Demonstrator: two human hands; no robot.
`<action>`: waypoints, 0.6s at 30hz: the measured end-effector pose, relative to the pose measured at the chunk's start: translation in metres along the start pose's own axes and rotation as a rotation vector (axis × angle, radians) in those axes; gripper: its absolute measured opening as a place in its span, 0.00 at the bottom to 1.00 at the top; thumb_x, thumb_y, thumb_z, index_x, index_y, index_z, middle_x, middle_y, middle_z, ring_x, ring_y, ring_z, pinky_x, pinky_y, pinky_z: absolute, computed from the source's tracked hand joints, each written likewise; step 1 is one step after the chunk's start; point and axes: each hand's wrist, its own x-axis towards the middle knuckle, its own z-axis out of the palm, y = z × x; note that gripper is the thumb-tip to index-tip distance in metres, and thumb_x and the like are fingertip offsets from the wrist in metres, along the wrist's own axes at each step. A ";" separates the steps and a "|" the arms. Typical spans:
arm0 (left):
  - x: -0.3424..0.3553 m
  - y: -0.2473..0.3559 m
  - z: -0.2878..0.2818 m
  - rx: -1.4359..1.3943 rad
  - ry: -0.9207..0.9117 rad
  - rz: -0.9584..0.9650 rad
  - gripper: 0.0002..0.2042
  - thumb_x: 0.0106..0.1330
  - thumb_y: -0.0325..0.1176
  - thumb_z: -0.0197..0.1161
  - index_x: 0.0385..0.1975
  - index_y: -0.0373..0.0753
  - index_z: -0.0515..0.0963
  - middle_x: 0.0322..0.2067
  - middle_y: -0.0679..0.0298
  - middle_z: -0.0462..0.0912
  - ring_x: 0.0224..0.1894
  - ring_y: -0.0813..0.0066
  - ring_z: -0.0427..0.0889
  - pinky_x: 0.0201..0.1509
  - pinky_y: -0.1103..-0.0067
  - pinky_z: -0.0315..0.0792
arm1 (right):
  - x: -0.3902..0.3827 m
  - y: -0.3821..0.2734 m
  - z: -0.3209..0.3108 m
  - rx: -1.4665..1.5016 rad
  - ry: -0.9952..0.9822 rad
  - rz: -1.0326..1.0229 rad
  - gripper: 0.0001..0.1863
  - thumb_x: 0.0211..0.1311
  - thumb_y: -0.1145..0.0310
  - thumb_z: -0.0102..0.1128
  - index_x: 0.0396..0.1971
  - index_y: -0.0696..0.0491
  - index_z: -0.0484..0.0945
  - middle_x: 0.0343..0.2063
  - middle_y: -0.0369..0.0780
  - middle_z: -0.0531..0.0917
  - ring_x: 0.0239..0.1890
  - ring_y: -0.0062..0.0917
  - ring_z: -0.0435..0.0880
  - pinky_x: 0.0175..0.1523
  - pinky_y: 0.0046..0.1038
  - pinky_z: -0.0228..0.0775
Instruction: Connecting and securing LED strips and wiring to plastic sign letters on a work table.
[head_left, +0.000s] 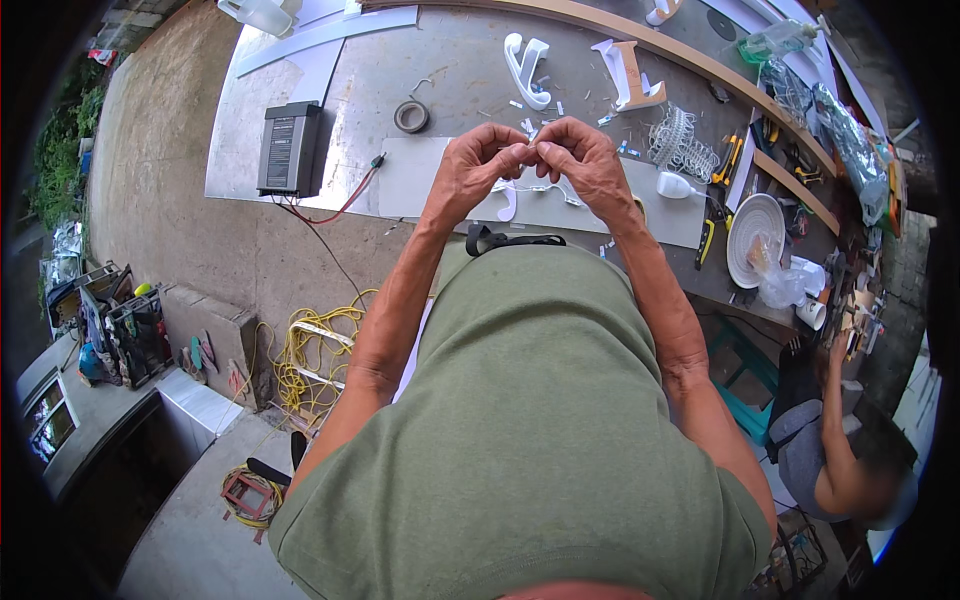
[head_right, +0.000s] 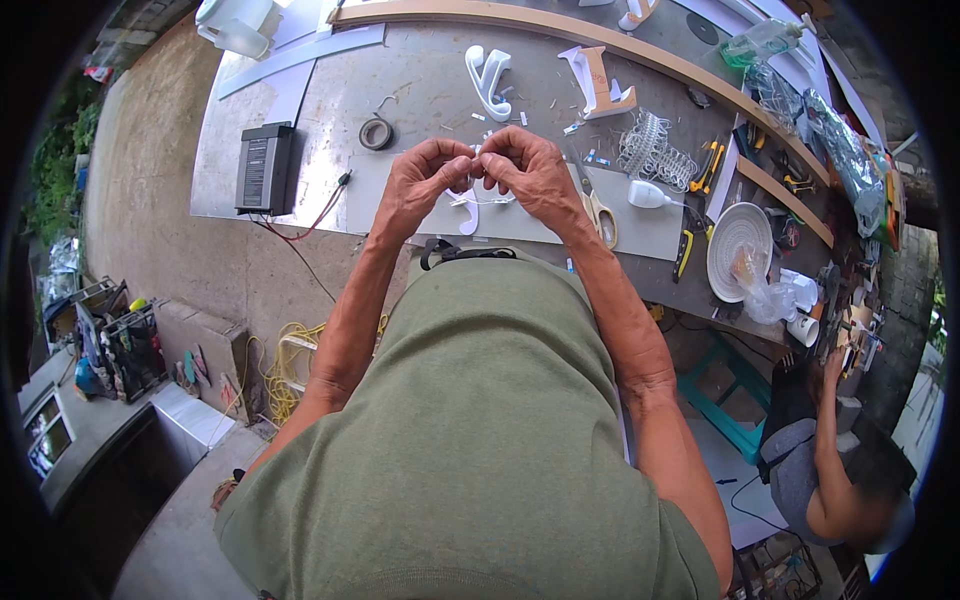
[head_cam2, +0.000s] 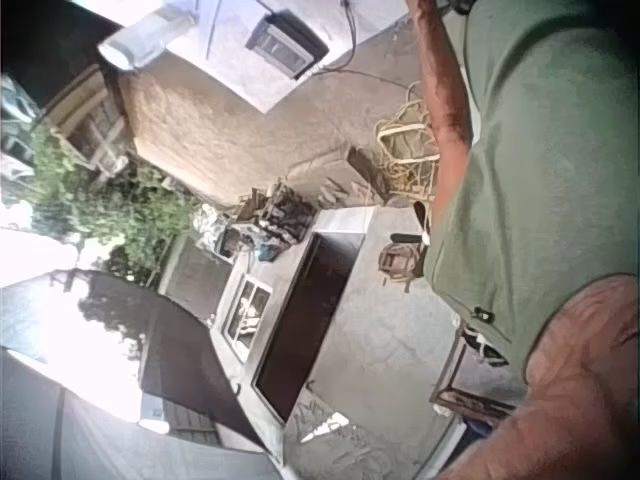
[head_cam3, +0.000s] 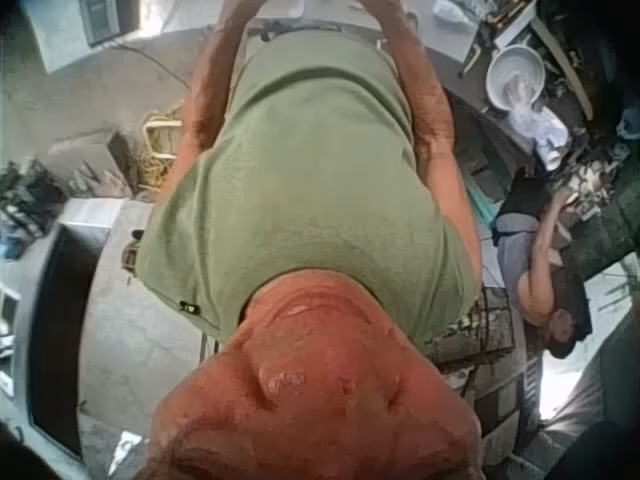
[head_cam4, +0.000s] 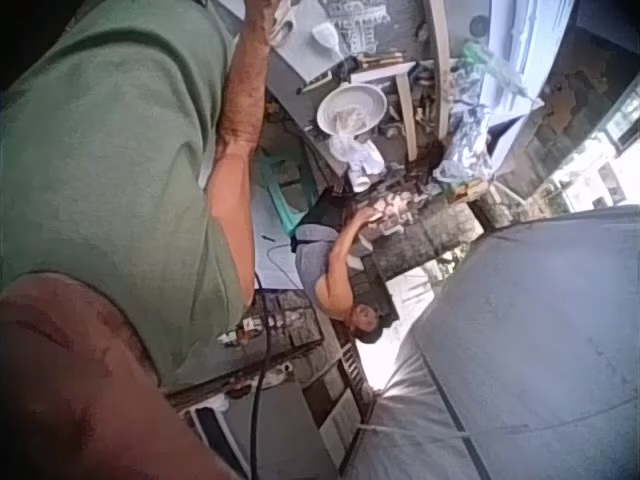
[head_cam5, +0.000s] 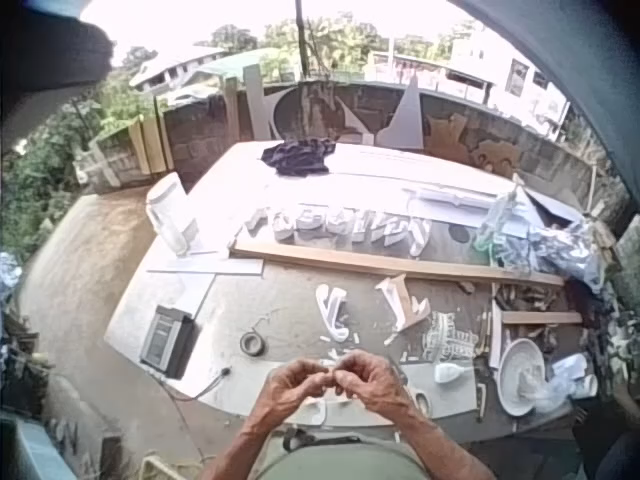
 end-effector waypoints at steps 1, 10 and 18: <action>0.000 0.002 0.001 0.000 0.000 0.000 0.13 0.69 0.36 0.66 0.43 0.31 0.81 0.31 0.63 0.86 0.30 0.83 0.80 0.34 0.84 0.76 | 0.000 0.000 0.000 -0.013 0.005 -0.008 0.06 0.68 0.73 0.59 0.41 0.58 0.79 0.32 0.36 0.84 0.30 0.15 0.80 0.34 0.19 0.74; -0.002 0.008 -0.001 0.255 0.033 -0.007 0.11 0.66 0.34 0.69 0.40 0.32 0.84 0.29 0.63 0.87 0.30 0.83 0.82 0.35 0.84 0.76 | -0.008 0.004 0.003 -0.377 0.149 -0.217 0.09 0.64 0.73 0.64 0.44 0.55 0.81 0.33 0.35 0.84 0.30 0.15 0.81 0.31 0.19 0.73; -0.004 0.012 0.004 0.363 0.053 -0.017 0.10 0.63 0.33 0.69 0.37 0.32 0.85 0.27 0.64 0.86 0.30 0.82 0.82 0.35 0.84 0.76 | -0.010 -0.005 0.006 -0.626 0.130 -0.368 0.09 0.59 0.76 0.66 0.40 0.53 0.83 0.34 0.35 0.83 0.29 0.17 0.81 0.30 0.22 0.73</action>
